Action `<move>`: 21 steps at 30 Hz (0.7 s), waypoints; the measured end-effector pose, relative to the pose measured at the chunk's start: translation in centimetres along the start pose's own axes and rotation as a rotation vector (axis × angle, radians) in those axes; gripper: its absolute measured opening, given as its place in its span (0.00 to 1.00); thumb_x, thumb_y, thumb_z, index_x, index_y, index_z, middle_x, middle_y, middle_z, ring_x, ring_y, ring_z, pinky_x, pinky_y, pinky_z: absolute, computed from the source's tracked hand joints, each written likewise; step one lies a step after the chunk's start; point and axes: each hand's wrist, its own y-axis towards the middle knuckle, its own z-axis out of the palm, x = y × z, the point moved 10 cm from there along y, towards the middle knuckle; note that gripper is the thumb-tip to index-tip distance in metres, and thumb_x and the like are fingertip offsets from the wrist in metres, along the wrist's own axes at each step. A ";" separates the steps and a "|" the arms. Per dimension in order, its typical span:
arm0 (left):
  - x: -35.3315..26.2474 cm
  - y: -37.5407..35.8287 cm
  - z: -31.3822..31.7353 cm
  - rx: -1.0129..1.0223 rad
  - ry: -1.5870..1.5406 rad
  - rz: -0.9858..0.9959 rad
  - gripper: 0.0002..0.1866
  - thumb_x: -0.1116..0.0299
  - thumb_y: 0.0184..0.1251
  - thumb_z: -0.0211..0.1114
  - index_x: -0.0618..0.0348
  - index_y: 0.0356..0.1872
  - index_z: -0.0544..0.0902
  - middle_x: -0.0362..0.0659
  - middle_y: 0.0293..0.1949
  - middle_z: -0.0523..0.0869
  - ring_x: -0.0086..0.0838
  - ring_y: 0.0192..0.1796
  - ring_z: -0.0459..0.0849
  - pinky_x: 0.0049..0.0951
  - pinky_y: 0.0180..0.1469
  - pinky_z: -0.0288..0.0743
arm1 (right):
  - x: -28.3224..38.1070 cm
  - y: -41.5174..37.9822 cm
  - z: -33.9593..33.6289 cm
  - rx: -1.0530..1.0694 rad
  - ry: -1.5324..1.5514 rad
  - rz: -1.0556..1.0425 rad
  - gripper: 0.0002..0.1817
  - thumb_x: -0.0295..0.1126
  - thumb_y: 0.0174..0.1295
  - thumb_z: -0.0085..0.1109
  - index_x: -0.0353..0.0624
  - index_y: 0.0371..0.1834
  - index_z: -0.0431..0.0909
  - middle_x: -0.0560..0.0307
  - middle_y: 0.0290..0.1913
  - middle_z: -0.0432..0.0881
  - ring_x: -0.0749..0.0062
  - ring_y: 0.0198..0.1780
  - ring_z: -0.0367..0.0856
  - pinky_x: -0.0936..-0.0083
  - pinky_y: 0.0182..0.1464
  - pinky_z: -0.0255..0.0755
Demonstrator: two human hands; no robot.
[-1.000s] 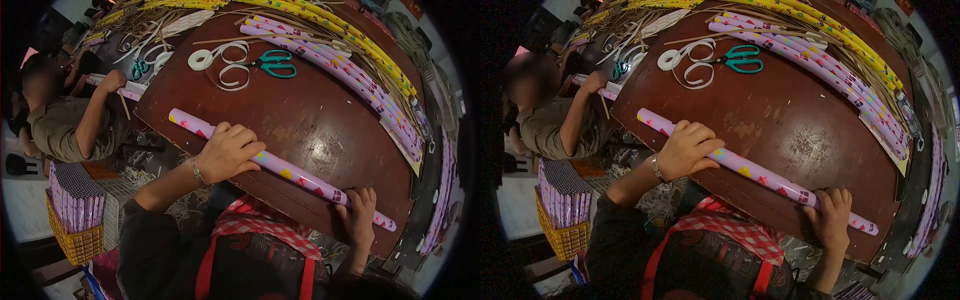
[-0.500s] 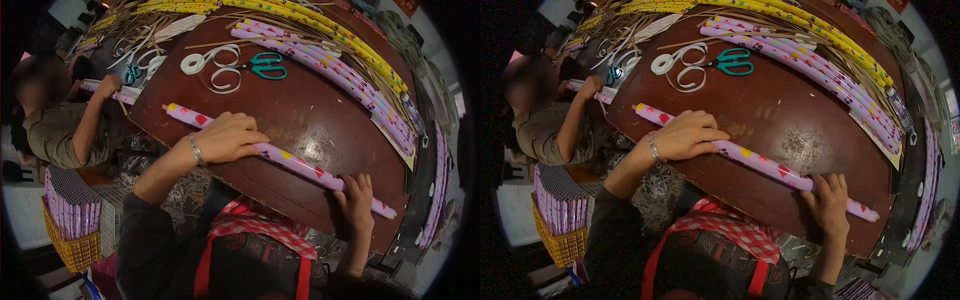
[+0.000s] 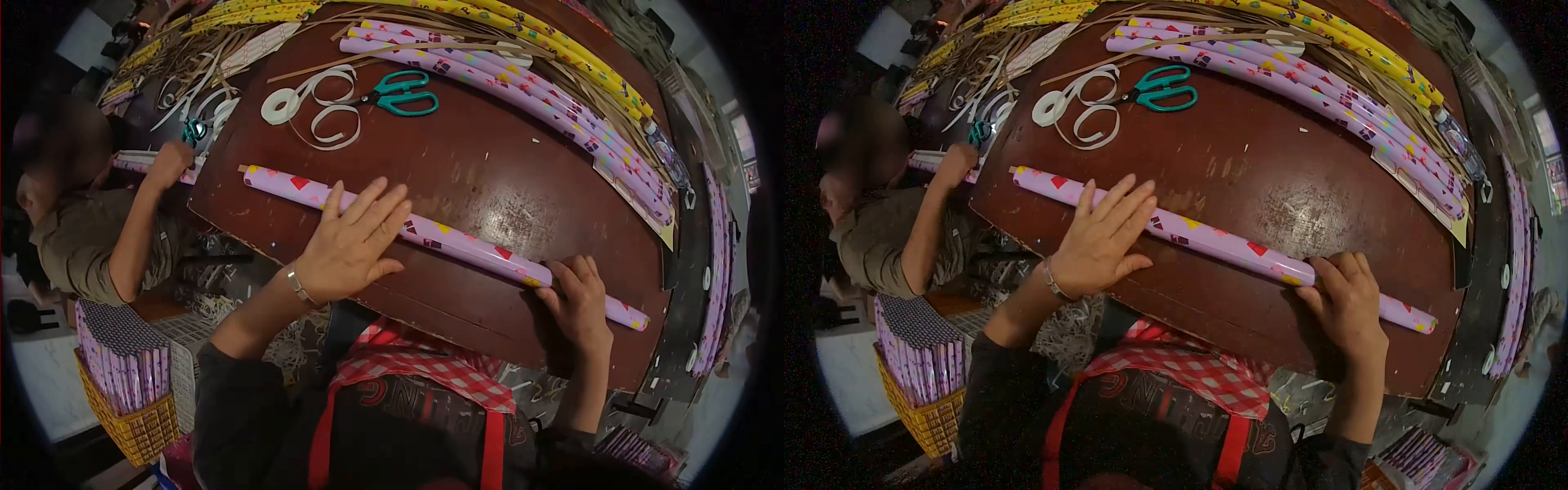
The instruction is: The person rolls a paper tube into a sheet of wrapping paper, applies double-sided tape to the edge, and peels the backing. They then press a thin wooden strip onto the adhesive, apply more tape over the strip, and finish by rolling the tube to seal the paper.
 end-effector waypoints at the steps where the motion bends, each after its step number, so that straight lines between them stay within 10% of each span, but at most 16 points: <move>1: 1.0 -0.6 -0.1 0.034 0.033 -0.053 0.46 0.53 0.56 0.73 0.64 0.74 0.64 0.51 0.77 0.62 0.49 0.79 0.57 0.67 0.74 0.46 | -0.2 0.0 0.1 0.014 0.009 0.013 0.23 0.36 0.49 0.74 0.38 0.49 0.83 0.48 0.38 0.77 0.51 0.42 0.76 0.59 0.44 0.73; 13: 12.2 -8.4 -3.2 -0.045 0.341 -0.465 0.47 0.48 0.63 0.67 0.53 0.79 0.57 0.46 0.81 0.54 0.46 0.82 0.50 0.76 0.71 0.42 | -0.2 0.2 0.1 0.027 0.048 -0.003 0.23 0.38 0.52 0.73 0.37 0.49 0.83 0.49 0.38 0.77 0.51 0.42 0.76 0.59 0.44 0.73; 21: 9.8 -6.7 -6.4 -0.409 0.280 -0.186 0.20 0.68 0.51 0.76 0.55 0.48 0.87 0.41 0.51 0.84 0.38 0.56 0.81 0.42 0.57 0.71 | -0.8 -0.1 -0.1 0.049 0.043 0.018 0.22 0.37 0.52 0.73 0.37 0.48 0.83 0.49 0.37 0.77 0.51 0.42 0.75 0.59 0.44 0.72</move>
